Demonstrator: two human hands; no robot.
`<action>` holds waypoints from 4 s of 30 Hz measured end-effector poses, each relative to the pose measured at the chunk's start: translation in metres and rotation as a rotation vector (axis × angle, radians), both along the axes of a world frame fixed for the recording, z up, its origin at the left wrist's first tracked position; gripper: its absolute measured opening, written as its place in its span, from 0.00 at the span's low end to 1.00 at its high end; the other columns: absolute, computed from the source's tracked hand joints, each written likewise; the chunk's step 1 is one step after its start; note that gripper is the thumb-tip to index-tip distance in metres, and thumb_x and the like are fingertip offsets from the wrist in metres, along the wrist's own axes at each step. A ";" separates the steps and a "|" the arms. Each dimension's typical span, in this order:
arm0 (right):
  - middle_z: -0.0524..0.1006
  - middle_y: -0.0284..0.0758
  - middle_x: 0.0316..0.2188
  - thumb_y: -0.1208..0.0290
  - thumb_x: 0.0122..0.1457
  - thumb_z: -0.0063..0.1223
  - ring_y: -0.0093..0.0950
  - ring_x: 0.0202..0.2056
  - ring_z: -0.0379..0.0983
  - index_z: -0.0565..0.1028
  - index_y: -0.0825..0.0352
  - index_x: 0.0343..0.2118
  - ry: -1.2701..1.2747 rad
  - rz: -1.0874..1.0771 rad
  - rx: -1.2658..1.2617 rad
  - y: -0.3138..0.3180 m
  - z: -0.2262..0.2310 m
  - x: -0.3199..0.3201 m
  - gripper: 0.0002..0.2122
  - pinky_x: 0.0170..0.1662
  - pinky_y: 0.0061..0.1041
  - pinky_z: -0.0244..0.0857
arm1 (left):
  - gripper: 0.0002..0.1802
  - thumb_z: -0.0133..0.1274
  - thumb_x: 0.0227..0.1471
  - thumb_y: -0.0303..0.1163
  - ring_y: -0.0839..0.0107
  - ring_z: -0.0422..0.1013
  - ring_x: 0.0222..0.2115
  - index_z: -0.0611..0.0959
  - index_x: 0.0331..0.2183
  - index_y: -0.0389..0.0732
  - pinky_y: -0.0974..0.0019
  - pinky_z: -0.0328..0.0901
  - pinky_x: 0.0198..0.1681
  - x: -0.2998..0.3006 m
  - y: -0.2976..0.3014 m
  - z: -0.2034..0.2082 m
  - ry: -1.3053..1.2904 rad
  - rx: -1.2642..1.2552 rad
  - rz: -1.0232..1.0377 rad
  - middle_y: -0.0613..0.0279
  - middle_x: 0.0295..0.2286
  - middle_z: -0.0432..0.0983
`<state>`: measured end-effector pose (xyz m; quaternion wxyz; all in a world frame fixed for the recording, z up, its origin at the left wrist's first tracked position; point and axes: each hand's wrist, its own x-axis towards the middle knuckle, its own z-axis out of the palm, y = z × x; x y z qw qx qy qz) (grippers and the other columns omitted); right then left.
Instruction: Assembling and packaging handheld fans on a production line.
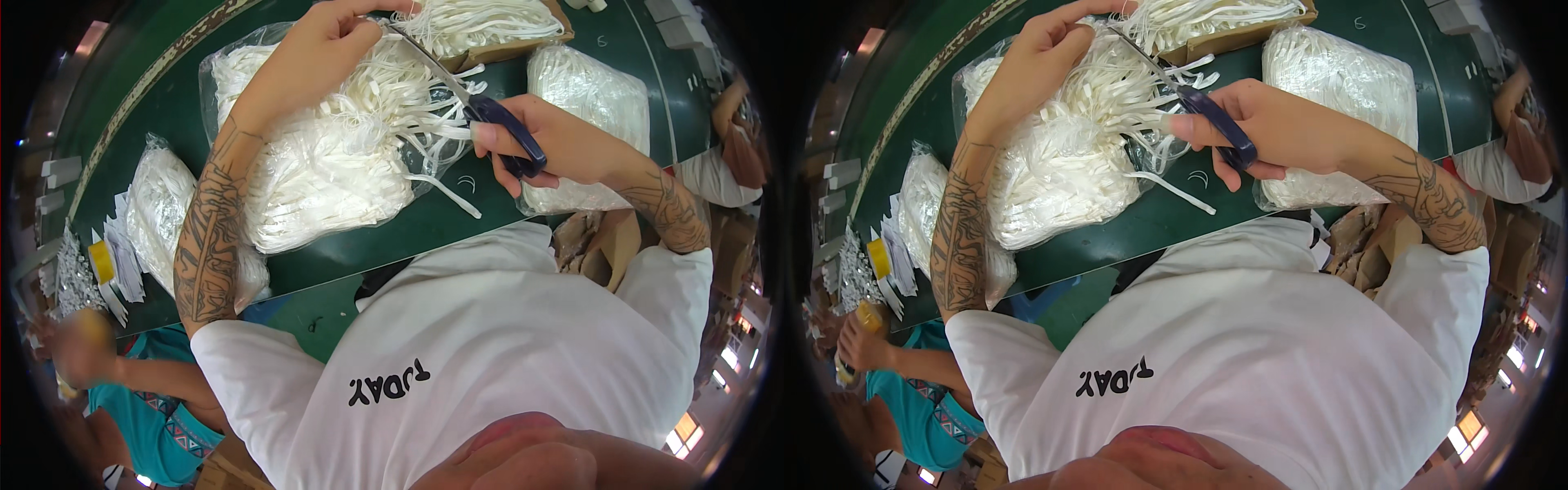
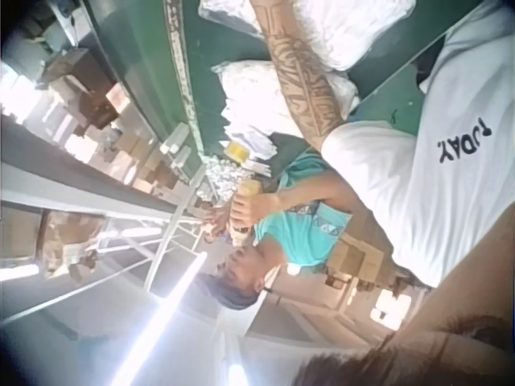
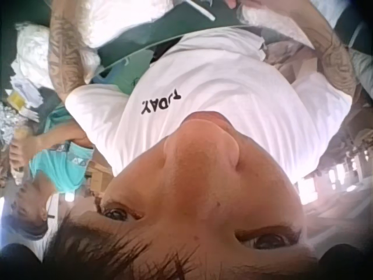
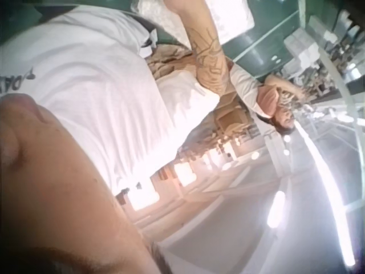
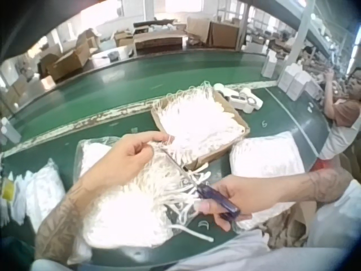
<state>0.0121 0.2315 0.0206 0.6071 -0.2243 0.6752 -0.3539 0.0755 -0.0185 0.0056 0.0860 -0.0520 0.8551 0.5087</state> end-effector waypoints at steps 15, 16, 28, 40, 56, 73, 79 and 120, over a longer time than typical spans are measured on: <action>0.71 0.33 0.13 0.37 0.62 0.44 0.15 0.08 0.55 0.69 0.65 0.28 -0.022 -0.046 -0.091 -0.012 -0.011 -0.002 0.29 0.13 0.18 0.44 | 0.23 0.39 0.56 0.21 0.69 0.72 0.43 0.77 0.52 0.33 0.72 0.65 0.46 0.006 0.008 0.004 0.084 0.018 0.010 0.52 0.47 0.77; 0.71 0.33 0.13 0.37 0.62 0.44 0.15 0.08 0.55 0.69 0.65 0.28 -0.022 -0.046 -0.091 -0.012 -0.011 -0.001 0.29 0.13 0.18 0.44 | 0.23 0.39 0.56 0.21 0.69 0.72 0.43 0.77 0.52 0.33 0.72 0.65 0.46 0.005 0.006 0.002 0.084 0.018 0.010 0.52 0.47 0.77; 0.71 0.33 0.14 0.39 0.67 0.36 0.14 0.09 0.53 0.70 0.65 0.31 0.035 0.015 -0.080 -0.013 -0.014 -0.001 0.28 0.13 0.17 0.45 | 0.24 0.43 0.55 0.21 0.81 0.58 0.20 0.77 0.54 0.37 0.76 0.54 0.22 0.007 0.006 0.007 -0.032 -0.006 0.031 0.69 0.22 0.68; 0.70 0.33 0.13 0.38 0.66 0.36 0.14 0.09 0.52 0.69 0.64 0.31 0.123 0.060 -0.094 -0.017 -0.014 -0.009 0.28 0.14 0.16 0.45 | 0.27 0.45 0.54 0.21 0.82 0.58 0.18 0.75 0.56 0.39 0.75 0.54 0.20 0.006 0.006 0.015 -0.143 -0.078 -0.016 0.71 0.19 0.67; 0.70 0.29 0.22 0.60 0.63 0.56 0.18 0.23 0.68 0.71 0.70 0.38 0.446 -0.377 -0.256 0.152 0.021 -0.030 0.15 0.26 0.19 0.61 | 0.23 0.52 0.54 0.22 0.80 0.64 0.20 0.73 0.53 0.37 0.75 0.60 0.24 0.007 0.002 0.027 0.196 -0.114 0.170 0.70 0.20 0.68; 0.76 0.42 0.27 0.60 0.63 0.54 0.32 0.28 0.74 0.78 0.70 0.41 1.526 -0.491 0.278 0.290 -0.082 -0.213 0.15 0.34 0.29 0.67 | 0.22 0.58 0.53 0.40 0.55 0.68 0.48 0.76 0.45 0.36 0.59 0.61 0.48 -0.068 0.016 0.001 0.292 -1.032 -0.450 0.51 0.44 0.73; 0.77 0.37 0.33 0.56 0.65 0.51 0.32 0.31 0.75 0.78 0.64 0.42 1.602 -0.684 0.250 0.281 -0.100 -0.199 0.15 0.35 0.27 0.68 | 0.26 0.63 0.44 0.29 0.56 0.67 0.49 0.75 0.47 0.38 0.59 0.61 0.52 -0.087 0.031 0.082 0.350 -1.031 -0.549 0.55 0.46 0.72; 0.71 0.39 0.58 0.80 0.59 0.53 0.39 0.61 0.62 0.75 0.66 0.51 1.553 0.363 -0.534 -0.043 -0.004 -0.148 0.16 0.64 0.35 0.55 | 0.21 0.54 0.57 0.47 0.61 0.67 0.50 0.80 0.45 0.44 0.56 0.55 0.56 0.004 -0.005 -0.016 0.614 -0.663 -0.268 0.57 0.45 0.73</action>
